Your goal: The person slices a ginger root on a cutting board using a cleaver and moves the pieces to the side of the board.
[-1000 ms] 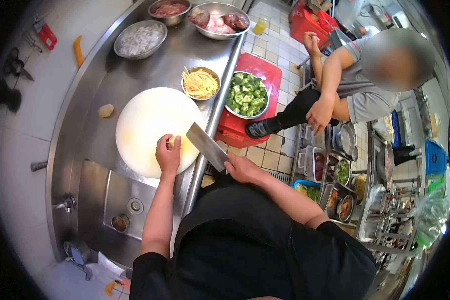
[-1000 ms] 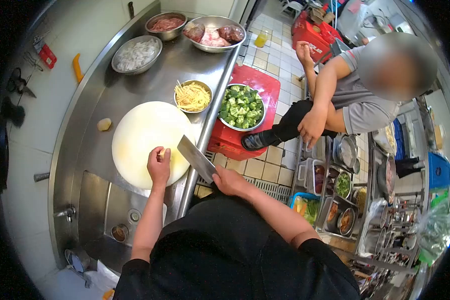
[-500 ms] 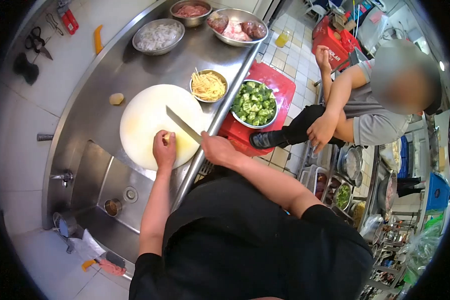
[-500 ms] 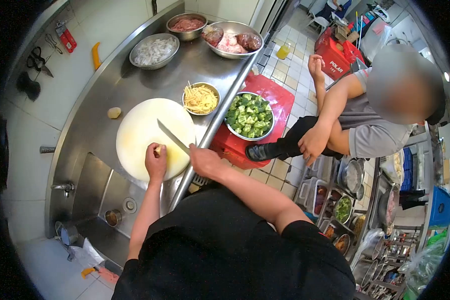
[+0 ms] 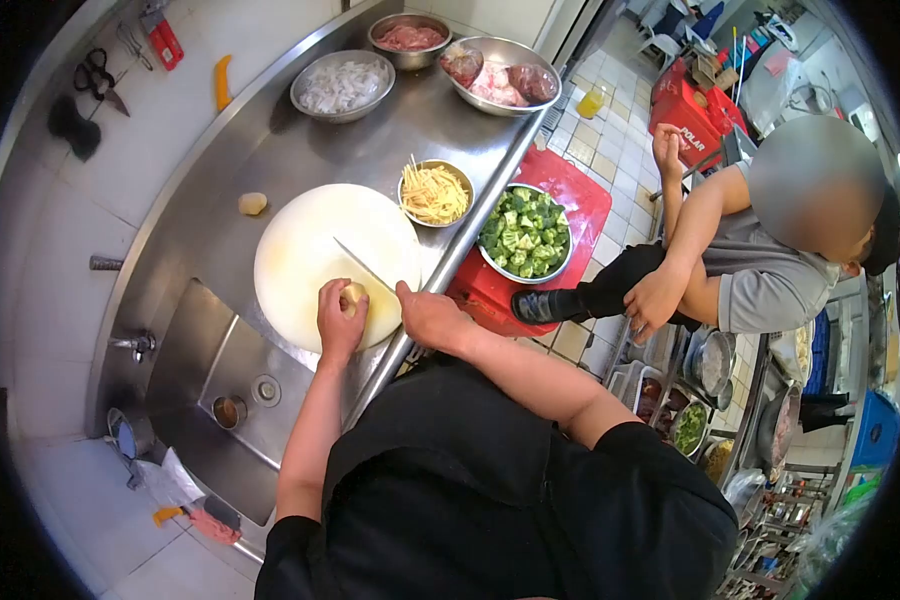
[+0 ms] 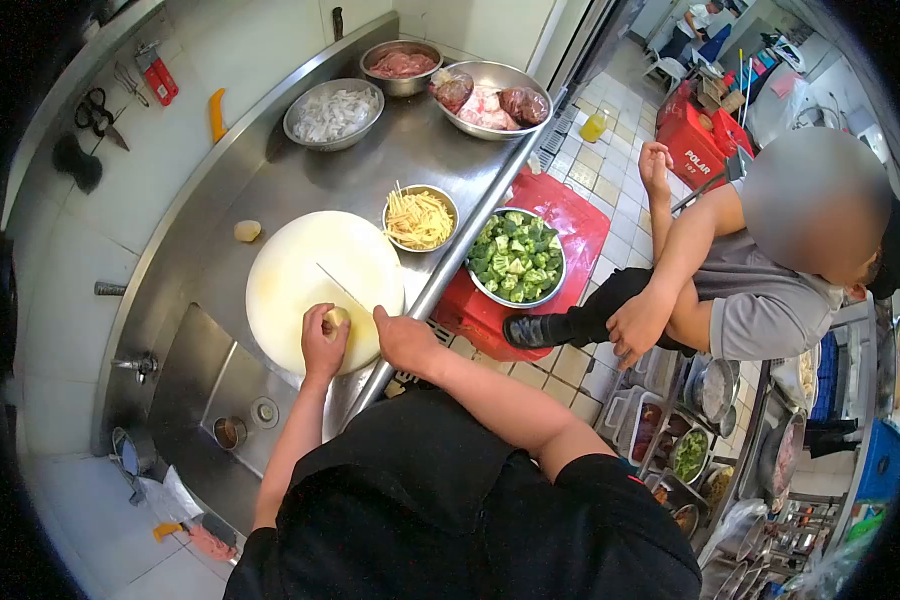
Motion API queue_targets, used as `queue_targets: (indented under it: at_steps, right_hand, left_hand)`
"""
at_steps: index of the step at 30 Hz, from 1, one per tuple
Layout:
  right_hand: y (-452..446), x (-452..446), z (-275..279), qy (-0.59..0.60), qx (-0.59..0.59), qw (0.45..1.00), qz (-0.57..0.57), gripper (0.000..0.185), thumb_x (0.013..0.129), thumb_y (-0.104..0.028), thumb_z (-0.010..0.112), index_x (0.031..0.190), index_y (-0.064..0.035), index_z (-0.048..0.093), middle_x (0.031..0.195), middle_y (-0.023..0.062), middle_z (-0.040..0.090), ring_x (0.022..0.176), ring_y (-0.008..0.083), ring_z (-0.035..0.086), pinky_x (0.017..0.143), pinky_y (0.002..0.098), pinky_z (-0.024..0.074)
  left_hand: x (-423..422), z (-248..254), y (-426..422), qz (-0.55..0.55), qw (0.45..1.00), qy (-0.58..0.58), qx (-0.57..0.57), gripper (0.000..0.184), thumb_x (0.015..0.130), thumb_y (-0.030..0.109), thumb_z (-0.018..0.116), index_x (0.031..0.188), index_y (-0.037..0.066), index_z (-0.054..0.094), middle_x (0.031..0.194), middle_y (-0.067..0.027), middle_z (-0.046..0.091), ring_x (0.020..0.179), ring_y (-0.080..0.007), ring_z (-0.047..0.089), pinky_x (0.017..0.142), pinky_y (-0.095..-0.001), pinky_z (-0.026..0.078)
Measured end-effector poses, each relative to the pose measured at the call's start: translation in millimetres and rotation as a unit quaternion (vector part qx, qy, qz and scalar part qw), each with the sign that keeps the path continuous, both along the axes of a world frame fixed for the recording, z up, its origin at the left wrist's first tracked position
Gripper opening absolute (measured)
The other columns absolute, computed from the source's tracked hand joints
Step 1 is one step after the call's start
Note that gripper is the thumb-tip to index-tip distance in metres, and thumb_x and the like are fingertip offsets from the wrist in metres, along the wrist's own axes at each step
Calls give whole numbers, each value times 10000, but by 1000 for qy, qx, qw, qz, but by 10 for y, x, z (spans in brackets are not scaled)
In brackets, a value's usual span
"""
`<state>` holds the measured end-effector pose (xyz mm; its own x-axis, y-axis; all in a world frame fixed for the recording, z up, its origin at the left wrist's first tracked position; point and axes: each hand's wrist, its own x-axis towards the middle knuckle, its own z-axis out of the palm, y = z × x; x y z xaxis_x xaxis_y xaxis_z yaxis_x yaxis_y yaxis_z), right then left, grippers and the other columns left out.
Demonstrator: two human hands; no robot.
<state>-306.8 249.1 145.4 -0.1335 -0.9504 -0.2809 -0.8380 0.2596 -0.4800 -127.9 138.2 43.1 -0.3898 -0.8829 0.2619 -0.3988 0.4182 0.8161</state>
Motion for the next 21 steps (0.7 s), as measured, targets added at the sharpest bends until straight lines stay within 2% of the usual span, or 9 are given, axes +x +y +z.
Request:
queue_targets:
  at_steps: [3, 7, 9, 21]
  right_hand:
    - [-8, -17, -25, -1, -8, 1000, 10, 260, 984, -91, 533, 1206, 38, 489, 931, 297, 745, 909, 485, 745, 789, 591, 582]
    - [-30, -35, -27, -3, 3, 1000, 5, 267, 984, -95, 532, 1210, 40, 488, 927, 299, 746, 905, 484, 747, 784, 589, 584]
    - [-16, -50, -40, -12, 0, 1000, 0, 236, 1004, -86, 488, 1197, 51, 497, 912, 312, 738, 880, 501, 740, 772, 607, 577]
    - [28, 12, -54, 11, -7, 1000, -4, 269, 1015, -94, 473, 1235, 58, 507, 925, 300, 746, 882, 474, 752, 750, 595, 589]
  left_hand:
    - [17, 6, -22, -5, 1000, -11, 21, 434, 885, 150, 815, 1277, 42, 667, 1279, -117, 640, 983, -247, 650, 844, -355, 559]
    - [6, 14, 5, 1, 1000, -9, 18, 428, 882, 153, 816, 1270, 42, 673, 1244, -114, 650, 928, -231, 635, 829, -351, 555]
    - [-8, 19, 13, 6, 1000, 8, 19, 415, 877, 149, 806, 1263, 49, 691, 1196, -104, 671, 891, -219, 633, 834, -345, 551]
    - [11, 9, 18, 0, 1000, 5, 8, 424, 892, 177, 814, 1276, 44, 694, 1186, -105, 675, 896, -225, 639, 826, -352, 550]
